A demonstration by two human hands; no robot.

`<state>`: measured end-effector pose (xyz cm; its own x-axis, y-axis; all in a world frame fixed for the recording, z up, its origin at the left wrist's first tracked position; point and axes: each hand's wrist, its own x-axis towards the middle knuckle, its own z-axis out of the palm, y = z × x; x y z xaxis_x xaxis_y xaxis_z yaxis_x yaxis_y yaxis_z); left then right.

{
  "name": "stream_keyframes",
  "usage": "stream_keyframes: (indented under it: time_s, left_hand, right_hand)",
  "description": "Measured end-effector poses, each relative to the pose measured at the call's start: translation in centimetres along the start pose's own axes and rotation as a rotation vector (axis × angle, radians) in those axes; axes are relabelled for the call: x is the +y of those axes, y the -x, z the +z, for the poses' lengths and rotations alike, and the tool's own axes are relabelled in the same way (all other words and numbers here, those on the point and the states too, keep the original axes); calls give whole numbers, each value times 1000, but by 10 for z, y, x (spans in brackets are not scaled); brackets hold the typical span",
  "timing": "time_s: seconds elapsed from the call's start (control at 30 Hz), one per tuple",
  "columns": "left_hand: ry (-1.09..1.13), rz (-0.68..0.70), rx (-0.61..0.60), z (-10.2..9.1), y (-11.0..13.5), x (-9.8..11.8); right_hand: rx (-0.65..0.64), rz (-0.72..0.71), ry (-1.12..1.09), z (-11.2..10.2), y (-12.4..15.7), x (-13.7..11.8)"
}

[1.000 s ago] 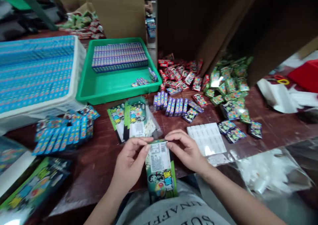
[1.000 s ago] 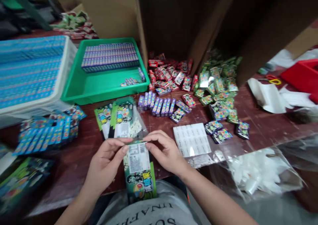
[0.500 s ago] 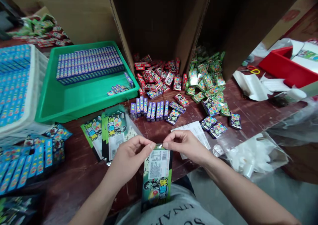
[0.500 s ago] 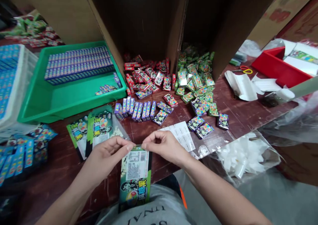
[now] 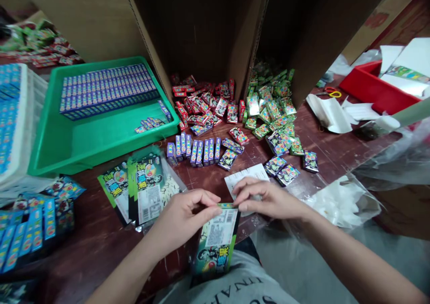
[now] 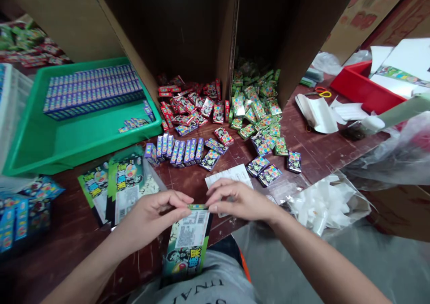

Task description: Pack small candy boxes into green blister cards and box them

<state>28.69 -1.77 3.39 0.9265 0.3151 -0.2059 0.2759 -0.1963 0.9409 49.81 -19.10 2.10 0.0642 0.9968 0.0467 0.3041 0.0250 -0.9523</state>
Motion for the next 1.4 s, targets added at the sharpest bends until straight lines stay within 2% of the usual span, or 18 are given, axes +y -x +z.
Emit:
stream_keyframes:
  time_s: [0.1, 0.17, 0.27, 0.37, 0.47, 0.63, 0.7, 0.8, 0.87, 0.97, 1.07, 1.2, 1.27, 1.4]
  left_hand:
    - [-185, 89, -78, 12, -12, 7]
    - [-298, 135, -146, 25, -27, 12]
    - [-431, 138, -208, 42, -46, 14]
    - [-456, 111, -216, 49, -56, 7]
    - [-433, 83, -202, 47, -58, -3]
    - [-392, 49, -173, 41, -55, -7]
    - [-371, 42, -145, 35, -47, -4]
    - [-295, 42, -86, 23, -26, 0]
    - [-257, 22, -51, 16, -11, 2]
    - [-232, -25, -5, 9, 5, 0]
    - [-197, -49, 29, 8, 11, -4]
    - [-176, -59, 32, 9, 13, -4]
    - [-170, -56, 42, 9, 13, -3]
    - [-163, -42, 76, 6, 15, -2]
  right_hand:
    - [46, -89, 446, -40, -18, 5]
    - [-78, -78, 702, -61, -34, 11]
    - [-292, -48, 844, -72, -56, 20]
    - [-352, -47, 842, -65, -66, 26]
    - [-338, -39, 831, -59, -65, 25]
    - [-277, -45, 717, -61, -45, 0]
    - [-195, -19, 544, -58, -35, -18]
    - [-89, 118, 61, -44, -24, -41]
    - [-136, 205, -208, -30, -25, -48]
    - [-262, 257, -364, -9, -35, -47]
    - [-323, 277, -310, 6, -46, -40]
    - [-272, 271, -53, 16, -49, -37]
    - [-176, 183, 109, 20, -44, -38]
    - [24, -100, 475, 32, -26, -38]
